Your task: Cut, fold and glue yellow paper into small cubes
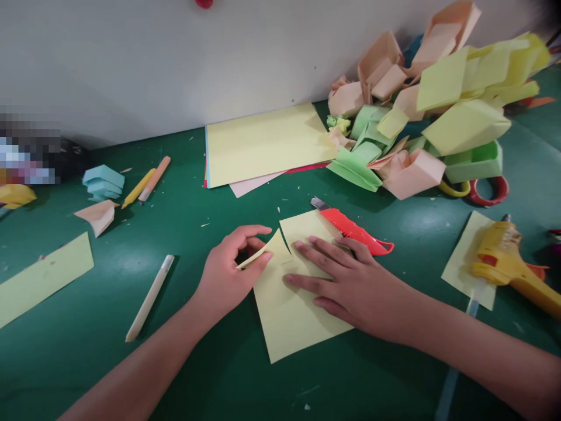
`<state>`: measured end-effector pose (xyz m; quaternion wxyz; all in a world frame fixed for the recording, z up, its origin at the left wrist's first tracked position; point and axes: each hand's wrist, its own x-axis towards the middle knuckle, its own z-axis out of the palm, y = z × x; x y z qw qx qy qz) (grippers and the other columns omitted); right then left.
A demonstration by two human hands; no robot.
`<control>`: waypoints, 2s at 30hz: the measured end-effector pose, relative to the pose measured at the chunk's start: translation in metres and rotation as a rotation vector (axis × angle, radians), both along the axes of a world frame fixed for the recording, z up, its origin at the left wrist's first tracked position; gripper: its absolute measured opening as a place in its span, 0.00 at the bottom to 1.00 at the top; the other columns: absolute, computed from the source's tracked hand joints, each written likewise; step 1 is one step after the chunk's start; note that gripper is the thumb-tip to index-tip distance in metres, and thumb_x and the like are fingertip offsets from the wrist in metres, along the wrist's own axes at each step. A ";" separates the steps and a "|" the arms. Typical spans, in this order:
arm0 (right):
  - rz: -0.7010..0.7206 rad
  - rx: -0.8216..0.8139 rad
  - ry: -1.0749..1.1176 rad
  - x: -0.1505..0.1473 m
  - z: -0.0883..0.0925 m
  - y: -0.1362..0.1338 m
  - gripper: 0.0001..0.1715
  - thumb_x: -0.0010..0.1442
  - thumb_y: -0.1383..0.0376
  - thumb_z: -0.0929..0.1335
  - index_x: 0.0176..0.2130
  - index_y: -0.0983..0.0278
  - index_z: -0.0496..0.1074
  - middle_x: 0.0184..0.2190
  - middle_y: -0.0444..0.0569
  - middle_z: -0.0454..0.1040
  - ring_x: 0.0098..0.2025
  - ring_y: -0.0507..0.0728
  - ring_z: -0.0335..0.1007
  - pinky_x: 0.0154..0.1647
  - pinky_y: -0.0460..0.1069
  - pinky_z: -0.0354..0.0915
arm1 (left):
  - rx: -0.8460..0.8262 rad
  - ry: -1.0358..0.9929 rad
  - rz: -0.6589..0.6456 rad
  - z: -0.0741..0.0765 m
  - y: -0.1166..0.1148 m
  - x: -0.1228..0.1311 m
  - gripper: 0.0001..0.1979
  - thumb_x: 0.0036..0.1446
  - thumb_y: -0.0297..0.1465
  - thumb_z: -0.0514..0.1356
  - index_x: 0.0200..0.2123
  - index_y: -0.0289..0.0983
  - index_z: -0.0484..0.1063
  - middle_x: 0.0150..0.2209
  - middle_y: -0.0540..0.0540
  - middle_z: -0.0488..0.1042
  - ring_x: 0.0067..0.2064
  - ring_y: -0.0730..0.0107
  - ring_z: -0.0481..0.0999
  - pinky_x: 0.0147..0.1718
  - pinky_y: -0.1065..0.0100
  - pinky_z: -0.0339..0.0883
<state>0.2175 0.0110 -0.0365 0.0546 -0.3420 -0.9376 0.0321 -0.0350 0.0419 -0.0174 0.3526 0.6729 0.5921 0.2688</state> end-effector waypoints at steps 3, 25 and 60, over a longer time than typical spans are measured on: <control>0.003 -0.005 -0.007 0.000 -0.001 0.000 0.30 0.72 0.59 0.62 0.70 0.47 0.55 0.74 0.52 0.48 0.72 0.69 0.51 0.60 0.66 0.53 | 0.007 -0.001 -0.004 -0.001 0.000 0.000 0.15 0.58 0.32 0.63 0.49 0.43 0.74 0.34 0.52 0.77 0.33 0.73 0.76 0.31 0.74 0.70; -0.004 -0.016 0.005 0.000 0.000 0.000 0.27 0.74 0.55 0.57 0.69 0.46 0.56 0.74 0.52 0.49 0.72 0.68 0.50 0.60 0.66 0.52 | 0.067 0.011 0.038 -0.007 -0.002 -0.005 0.15 0.58 0.33 0.65 0.49 0.44 0.74 0.37 0.51 0.79 0.36 0.70 0.78 0.32 0.72 0.72; 0.007 -0.004 0.004 -0.001 0.001 0.001 0.28 0.73 0.56 0.60 0.69 0.46 0.57 0.73 0.52 0.50 0.72 0.68 0.51 0.61 0.65 0.51 | 0.080 0.127 0.104 -0.005 -0.002 -0.008 0.21 0.60 0.38 0.63 0.57 0.46 0.73 0.47 0.47 0.80 0.29 0.72 0.77 0.24 0.73 0.72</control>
